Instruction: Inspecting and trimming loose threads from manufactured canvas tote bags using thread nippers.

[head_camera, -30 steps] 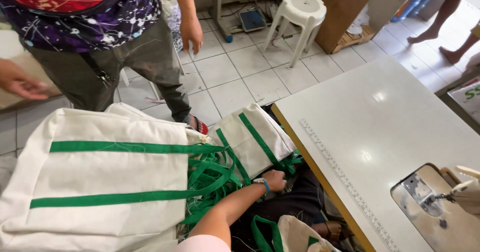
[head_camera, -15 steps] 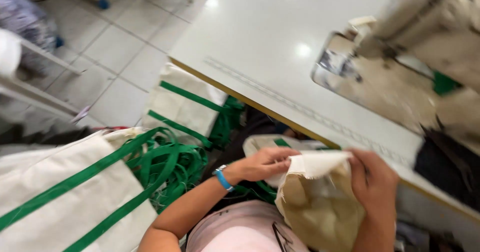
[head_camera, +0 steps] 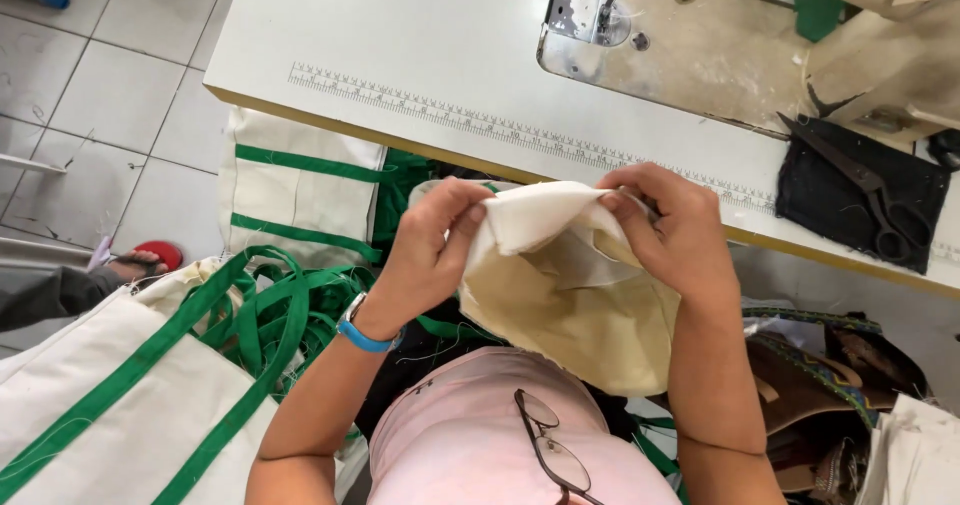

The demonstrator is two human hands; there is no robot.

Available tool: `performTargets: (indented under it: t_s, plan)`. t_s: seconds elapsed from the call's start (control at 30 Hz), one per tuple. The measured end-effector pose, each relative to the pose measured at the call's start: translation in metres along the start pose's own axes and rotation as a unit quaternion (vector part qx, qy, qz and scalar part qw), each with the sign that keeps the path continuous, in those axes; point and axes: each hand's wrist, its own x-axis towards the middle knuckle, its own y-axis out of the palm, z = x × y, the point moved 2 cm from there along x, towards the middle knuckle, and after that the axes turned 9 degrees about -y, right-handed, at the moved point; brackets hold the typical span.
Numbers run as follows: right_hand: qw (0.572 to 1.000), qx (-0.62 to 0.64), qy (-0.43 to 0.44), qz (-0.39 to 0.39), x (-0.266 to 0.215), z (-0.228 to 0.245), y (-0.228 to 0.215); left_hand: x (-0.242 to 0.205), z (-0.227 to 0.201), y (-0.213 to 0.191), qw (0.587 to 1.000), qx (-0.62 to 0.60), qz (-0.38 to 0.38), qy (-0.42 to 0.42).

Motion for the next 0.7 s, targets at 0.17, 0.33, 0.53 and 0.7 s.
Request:
performTargets:
  t_s: [0.17,0.33,0.53,0.7]
  plan:
    - [0.979,0.074,0.073,0.174,0.004,0.003,0.007,0.001,-0.006,-0.012,1.000,-0.002,-0.008,0.026]
    - [0.932,0.278,0.108,0.207,-0.009,-0.002,0.034,-0.015,-0.006,-0.016,0.981,0.152,-0.045,0.116]
    - [0.906,0.419,0.052,-0.040,-0.035,-0.032,0.054,-0.045,0.001,-0.035,0.965,0.235,0.066,0.096]
    - [0.964,0.244,-0.057,-0.087,-0.032,-0.019,0.059,-0.035,-0.027,-0.027,0.973,0.189,0.121,0.057]
